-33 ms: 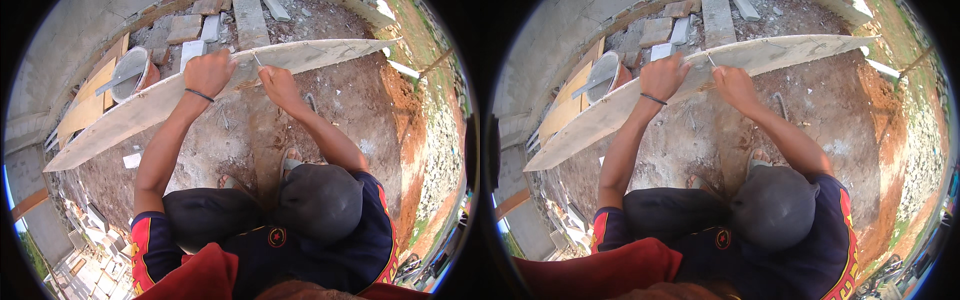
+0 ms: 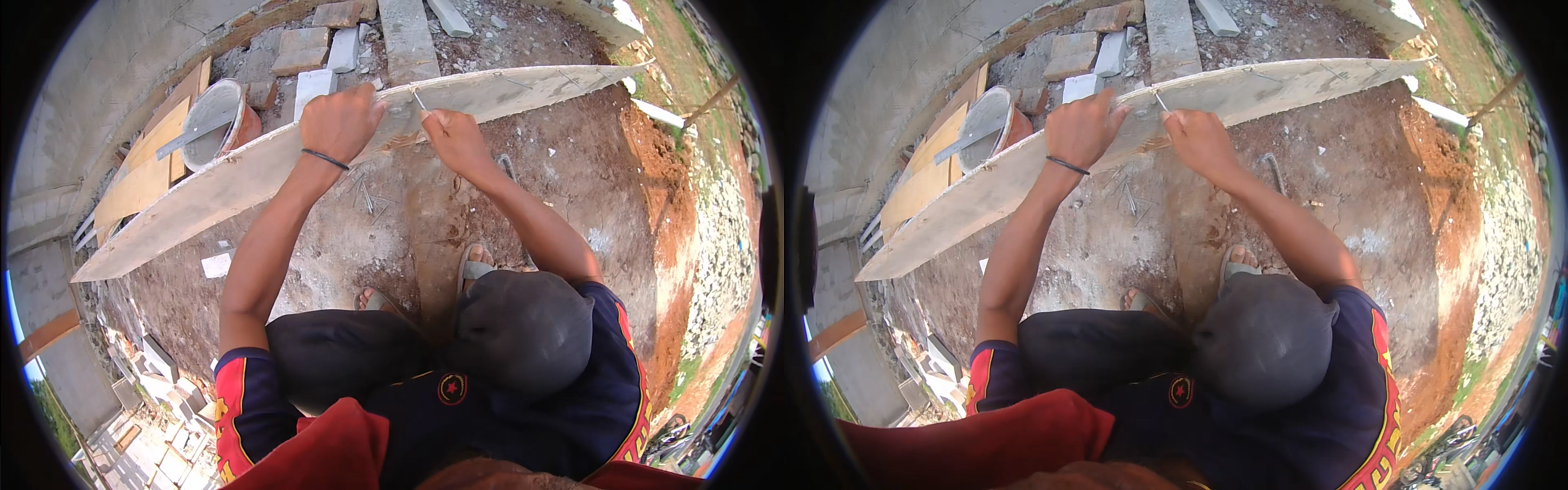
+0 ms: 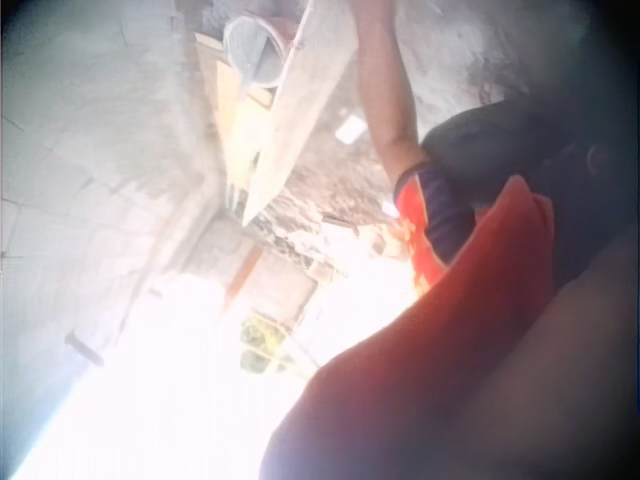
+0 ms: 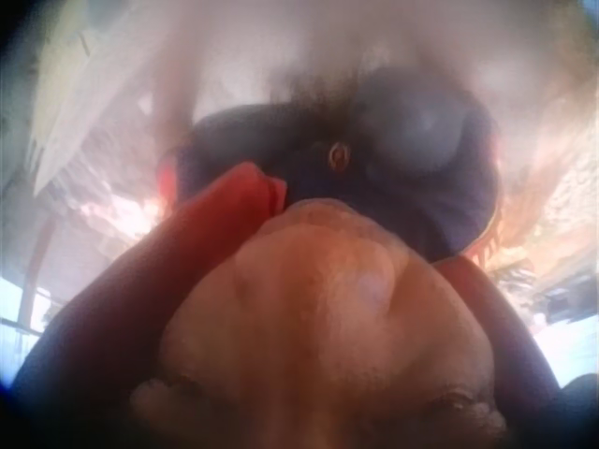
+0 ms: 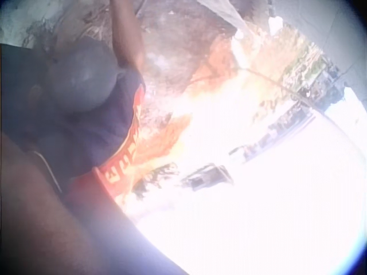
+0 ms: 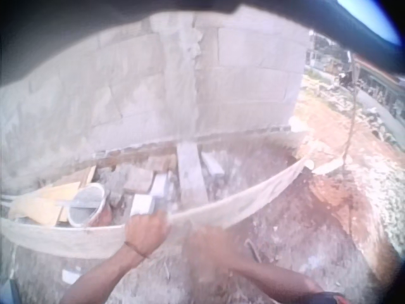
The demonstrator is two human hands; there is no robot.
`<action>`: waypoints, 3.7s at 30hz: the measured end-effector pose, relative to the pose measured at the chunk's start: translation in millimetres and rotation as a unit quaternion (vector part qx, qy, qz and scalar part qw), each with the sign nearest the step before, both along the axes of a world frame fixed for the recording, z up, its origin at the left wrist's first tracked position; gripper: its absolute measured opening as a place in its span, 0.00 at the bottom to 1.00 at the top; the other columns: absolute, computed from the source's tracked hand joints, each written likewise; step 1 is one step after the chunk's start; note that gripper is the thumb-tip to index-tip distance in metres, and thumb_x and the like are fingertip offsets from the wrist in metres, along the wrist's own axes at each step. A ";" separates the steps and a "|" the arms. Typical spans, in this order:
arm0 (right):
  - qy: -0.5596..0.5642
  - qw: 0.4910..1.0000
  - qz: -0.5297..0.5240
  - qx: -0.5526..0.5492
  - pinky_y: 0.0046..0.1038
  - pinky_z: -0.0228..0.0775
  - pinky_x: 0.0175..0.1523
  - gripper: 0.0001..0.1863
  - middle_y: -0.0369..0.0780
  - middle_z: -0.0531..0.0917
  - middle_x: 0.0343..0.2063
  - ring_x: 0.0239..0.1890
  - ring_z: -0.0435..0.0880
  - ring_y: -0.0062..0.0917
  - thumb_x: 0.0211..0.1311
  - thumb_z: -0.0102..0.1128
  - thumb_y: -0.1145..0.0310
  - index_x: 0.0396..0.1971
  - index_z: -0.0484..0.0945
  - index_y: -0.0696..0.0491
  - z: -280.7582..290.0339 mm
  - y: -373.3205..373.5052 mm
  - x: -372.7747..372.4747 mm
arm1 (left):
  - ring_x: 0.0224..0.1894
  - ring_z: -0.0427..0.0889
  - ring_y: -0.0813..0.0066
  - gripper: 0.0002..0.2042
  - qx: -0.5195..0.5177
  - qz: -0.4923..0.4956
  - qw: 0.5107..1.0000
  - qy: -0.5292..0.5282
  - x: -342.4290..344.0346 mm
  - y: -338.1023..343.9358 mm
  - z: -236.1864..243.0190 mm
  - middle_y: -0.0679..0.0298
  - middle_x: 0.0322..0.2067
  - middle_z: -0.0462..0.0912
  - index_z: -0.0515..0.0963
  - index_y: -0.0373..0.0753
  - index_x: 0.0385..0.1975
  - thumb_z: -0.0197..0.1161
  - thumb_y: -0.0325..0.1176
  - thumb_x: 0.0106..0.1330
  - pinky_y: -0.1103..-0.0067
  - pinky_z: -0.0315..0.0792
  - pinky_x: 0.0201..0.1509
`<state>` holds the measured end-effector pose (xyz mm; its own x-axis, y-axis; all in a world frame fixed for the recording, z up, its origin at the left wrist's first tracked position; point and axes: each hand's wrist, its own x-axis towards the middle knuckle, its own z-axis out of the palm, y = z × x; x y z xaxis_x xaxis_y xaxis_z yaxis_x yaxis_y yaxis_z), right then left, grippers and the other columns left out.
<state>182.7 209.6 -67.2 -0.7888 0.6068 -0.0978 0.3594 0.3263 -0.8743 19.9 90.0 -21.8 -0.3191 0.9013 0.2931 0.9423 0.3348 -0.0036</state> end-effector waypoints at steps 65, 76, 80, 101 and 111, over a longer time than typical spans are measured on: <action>0.044 0.994 -0.056 -0.084 0.28 0.63 0.26 0.10 0.38 0.72 0.18 0.20 0.70 0.22 0.68 0.51 0.66 0.34 0.75 0.57 -19.1 -36.8 141.3 | 0.38 0.84 0.49 0.37 -0.185 0.189 0.950 -0.166 -71.4 -8.0 -59.3 0.45 0.32 0.84 0.84 0.33 0.31 0.39 0.64 0.68 0.61 0.76 0.43; -0.086 0.996 -0.014 -0.037 0.28 0.62 0.26 0.10 0.40 0.70 0.16 0.18 0.68 0.20 0.68 0.51 0.66 0.39 0.76 0.57 -55.0 -61.4 141.1 | 0.44 0.79 0.40 0.36 -0.233 0.156 0.873 -0.399 -29.3 -73.6 -210.7 0.35 0.38 0.80 0.81 0.26 0.36 0.41 0.62 0.68 0.58 0.71 0.50; -0.008 0.998 -0.040 -0.051 0.29 0.65 0.26 0.15 0.45 0.72 0.16 0.19 0.73 0.27 0.67 0.50 0.68 0.50 0.74 0.57 -33.6 -63.4 114.3 | 0.44 0.78 0.39 0.35 -0.175 0.083 0.881 -0.432 -41.5 -83.2 -228.0 0.35 0.36 0.80 0.79 0.25 0.35 0.43 0.59 0.69 0.59 0.70 0.50; -0.083 0.985 0.009 -0.149 0.24 0.63 0.26 0.14 0.37 0.72 0.15 0.19 0.69 0.15 0.67 0.49 0.70 0.47 0.77 0.58 -69.0 -68.5 108.0 | 0.46 0.79 0.44 0.33 -0.265 0.032 0.896 -0.354 -45.2 -87.9 -213.3 0.40 0.40 0.81 0.77 0.29 0.42 0.51 0.62 0.65 0.62 0.70 0.54; -0.129 0.972 0.003 -0.196 0.20 0.57 0.24 0.13 0.29 0.69 0.14 0.19 0.65 0.11 0.70 0.47 0.67 0.48 0.75 0.56 -76.9 -50.2 107.6 | 0.51 0.77 0.45 0.37 -0.294 0.045 0.878 -0.376 -46.5 -88.0 -212.4 0.42 0.44 0.80 0.78 0.31 0.46 0.48 0.66 0.63 0.62 0.70 0.57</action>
<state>290.3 159.4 -144.1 -0.7111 0.4782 -0.5154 0.5825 -0.0097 -0.8127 -26.7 2.0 -234.2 -0.3013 0.7876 -0.5375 0.7222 0.5566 0.4107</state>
